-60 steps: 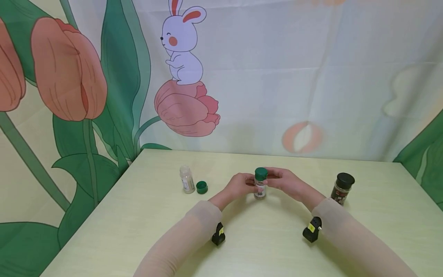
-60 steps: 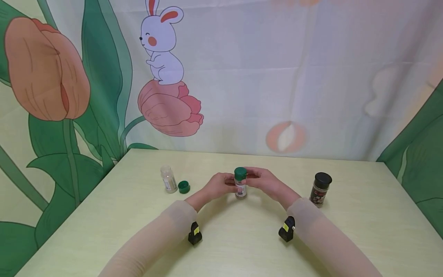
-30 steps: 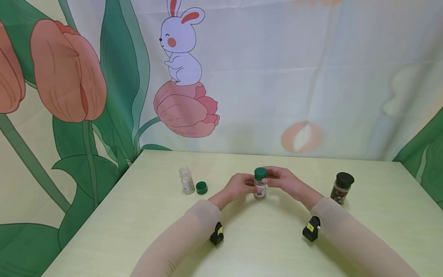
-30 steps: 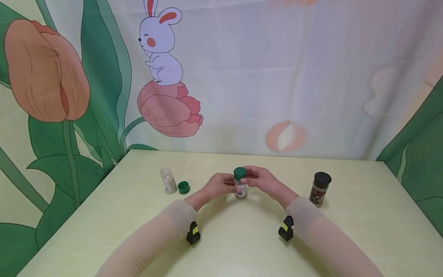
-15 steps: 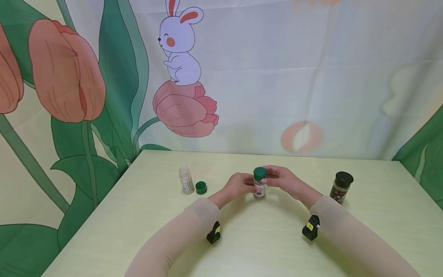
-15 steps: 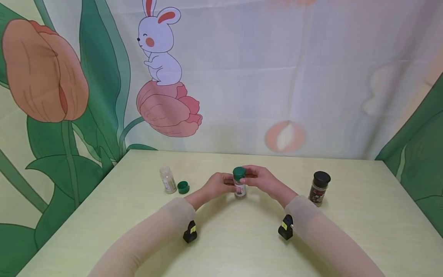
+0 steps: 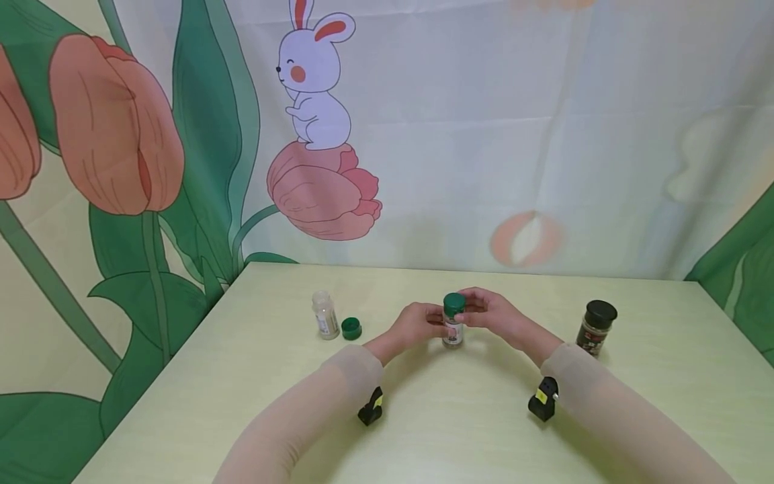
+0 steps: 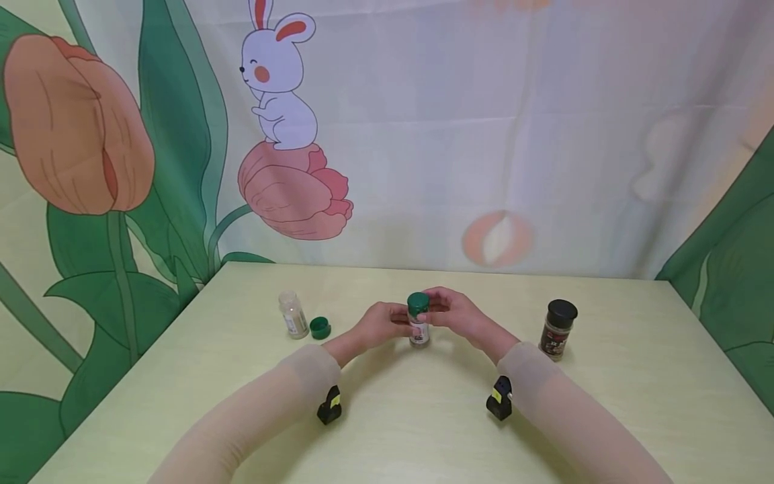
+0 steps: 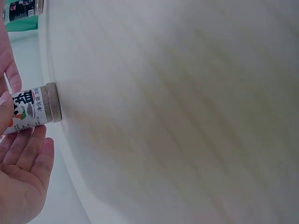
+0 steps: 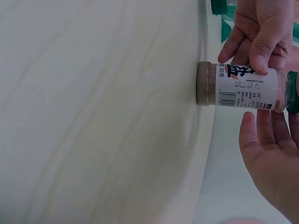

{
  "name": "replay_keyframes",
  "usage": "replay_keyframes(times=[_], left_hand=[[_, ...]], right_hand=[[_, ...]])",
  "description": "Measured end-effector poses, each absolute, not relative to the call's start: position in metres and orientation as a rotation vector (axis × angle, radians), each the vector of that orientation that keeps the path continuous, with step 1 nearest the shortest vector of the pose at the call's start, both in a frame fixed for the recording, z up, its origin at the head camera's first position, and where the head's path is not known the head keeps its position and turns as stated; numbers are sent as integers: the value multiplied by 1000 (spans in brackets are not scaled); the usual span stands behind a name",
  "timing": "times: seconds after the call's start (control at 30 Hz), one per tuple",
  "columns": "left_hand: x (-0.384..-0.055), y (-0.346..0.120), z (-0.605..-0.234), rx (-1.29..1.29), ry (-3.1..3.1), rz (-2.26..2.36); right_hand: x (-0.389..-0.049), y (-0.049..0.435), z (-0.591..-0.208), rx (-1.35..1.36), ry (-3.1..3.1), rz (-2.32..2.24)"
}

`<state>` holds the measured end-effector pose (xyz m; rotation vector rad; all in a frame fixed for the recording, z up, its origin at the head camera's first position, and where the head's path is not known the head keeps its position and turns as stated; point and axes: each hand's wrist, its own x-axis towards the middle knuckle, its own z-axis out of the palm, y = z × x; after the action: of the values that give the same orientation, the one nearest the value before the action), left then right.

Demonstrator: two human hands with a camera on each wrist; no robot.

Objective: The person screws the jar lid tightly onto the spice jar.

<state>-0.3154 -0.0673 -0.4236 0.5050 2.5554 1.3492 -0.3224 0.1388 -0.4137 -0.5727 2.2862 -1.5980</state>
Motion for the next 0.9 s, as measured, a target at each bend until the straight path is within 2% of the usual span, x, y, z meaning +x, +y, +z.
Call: replay_keyframes(times=[0.9], left_hand=[[-317,-67,-423,529,2555,1318]], right_hand=[[-322,140,-411,-576,2229,-1584]])
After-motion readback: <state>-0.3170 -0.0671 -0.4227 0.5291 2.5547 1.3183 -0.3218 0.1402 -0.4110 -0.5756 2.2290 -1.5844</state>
